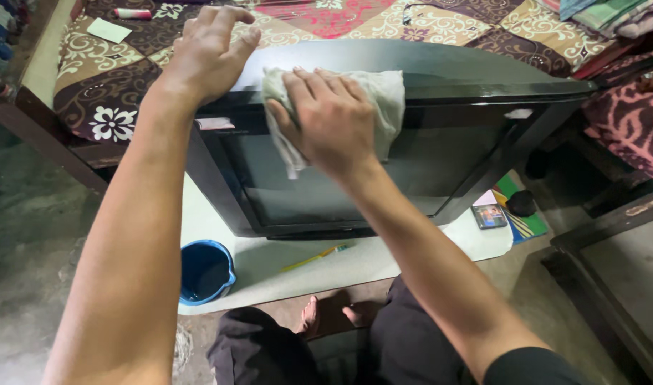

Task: The person cleans the top surface of a CRT television using a cloth and a toothbrush. They wipe the top and sides of the television casing, occasionally folding the cloth to use a clean section.

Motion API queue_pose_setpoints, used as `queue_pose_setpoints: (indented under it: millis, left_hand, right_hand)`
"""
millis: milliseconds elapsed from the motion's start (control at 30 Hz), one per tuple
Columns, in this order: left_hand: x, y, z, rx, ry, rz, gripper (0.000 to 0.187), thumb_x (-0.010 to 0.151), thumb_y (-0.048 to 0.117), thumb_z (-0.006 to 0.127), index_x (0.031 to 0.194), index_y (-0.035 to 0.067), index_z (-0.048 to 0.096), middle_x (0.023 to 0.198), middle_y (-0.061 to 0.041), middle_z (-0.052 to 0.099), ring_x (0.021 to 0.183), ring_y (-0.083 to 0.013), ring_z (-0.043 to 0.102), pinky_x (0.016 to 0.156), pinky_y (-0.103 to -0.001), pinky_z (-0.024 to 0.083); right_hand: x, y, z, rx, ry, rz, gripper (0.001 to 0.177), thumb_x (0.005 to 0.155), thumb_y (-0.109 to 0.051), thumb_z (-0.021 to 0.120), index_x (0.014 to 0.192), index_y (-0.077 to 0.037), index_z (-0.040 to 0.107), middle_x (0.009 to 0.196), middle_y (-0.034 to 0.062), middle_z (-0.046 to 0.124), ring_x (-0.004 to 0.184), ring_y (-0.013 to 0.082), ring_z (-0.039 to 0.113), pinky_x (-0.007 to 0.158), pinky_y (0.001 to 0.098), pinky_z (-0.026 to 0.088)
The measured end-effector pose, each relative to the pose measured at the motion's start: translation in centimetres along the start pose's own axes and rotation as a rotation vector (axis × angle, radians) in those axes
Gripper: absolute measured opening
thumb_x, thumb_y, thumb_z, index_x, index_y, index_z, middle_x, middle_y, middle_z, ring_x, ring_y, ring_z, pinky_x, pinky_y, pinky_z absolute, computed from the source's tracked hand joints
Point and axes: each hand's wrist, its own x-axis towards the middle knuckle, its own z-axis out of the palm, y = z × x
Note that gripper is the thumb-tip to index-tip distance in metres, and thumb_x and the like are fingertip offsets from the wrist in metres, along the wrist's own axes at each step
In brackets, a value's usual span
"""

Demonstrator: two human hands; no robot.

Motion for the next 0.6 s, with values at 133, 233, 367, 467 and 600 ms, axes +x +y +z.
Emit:
queue_pose_setpoints:
  millis: [133, 233, 367, 467, 600]
  left_hand:
    - [0.2, -0.3, 1.0, 0.037, 0.016, 0.013, 0.048, 0.106, 0.052, 0.055, 0.138, 0.017, 0.060, 0.137, -0.018, 0.057, 0.134, -0.0418, 0.046, 0.110, -0.056, 0.034]
    - [0.3, -0.1, 0.5, 0.075, -0.003, -0.011, 0.050, 0.104, 0.054, 0.056, 0.136, 0.016, 0.060, 0.134, -0.018, 0.060, 0.131, -0.0410, 0.048, 0.109, -0.053, 0.035]
    - [-0.1, 1.2, 0.4, 0.119, -0.020, -0.041, 0.049, 0.103, 0.056, 0.056, 0.133, 0.018, 0.061, 0.133, -0.015, 0.062, 0.132, -0.0379, 0.048, 0.111, -0.052, 0.035]
    - [-0.3, 2.0, 0.3, 0.143, -0.035, -0.083, 0.048, 0.100, 0.056, 0.057, 0.131, 0.020, 0.062, 0.133, -0.014, 0.060, 0.130, -0.0354, 0.048, 0.108, -0.051, 0.035]
    - [-0.3, 2.4, 0.0, 0.188, -0.038, -0.120, 0.045, 0.099, 0.055, 0.057, 0.128, 0.020, 0.064, 0.130, -0.011, 0.061, 0.128, -0.0333, 0.049, 0.108, -0.050, 0.035]
  right_hand:
    - [-3.1, 5.8, -2.7, -0.059, -0.069, -0.035, 0.048, 0.111, -0.046, 0.056, 0.127, -0.004, 0.071, 0.122, 0.0136, 0.073, 0.113, 0.0302, 0.070, 0.100, 0.0448, 0.048]
    - [-5.5, 11.0, -5.8, -0.268, -0.038, 0.008, 0.044, 0.108, -0.045, 0.060, 0.126, -0.007, 0.072, 0.119, 0.0125, 0.073, 0.106, 0.0325, 0.066, 0.097, 0.0455, 0.046]
    - [-7.7, 16.4, -8.6, -0.311, 0.022, 0.024, 0.036, 0.113, -0.038, 0.055, 0.123, -0.009, 0.073, 0.117, 0.0094, 0.072, 0.108, 0.0285, 0.064, 0.107, 0.0433, 0.042]
    - [-7.6, 17.3, -7.8, -0.321, 0.086, 0.105, 0.034, 0.110, -0.035, 0.054, 0.113, -0.008, 0.075, 0.112, 0.0092, 0.072, 0.108, 0.0285, 0.065, 0.108, 0.0428, 0.042]
    - [-6.0, 12.2, -3.2, -0.416, 0.083, 0.342, 0.033, 0.105, -0.035, 0.058, 0.100, -0.008, 0.075, 0.105, 0.0128, 0.071, 0.101, 0.0301, 0.066, 0.104, 0.0442, 0.043]
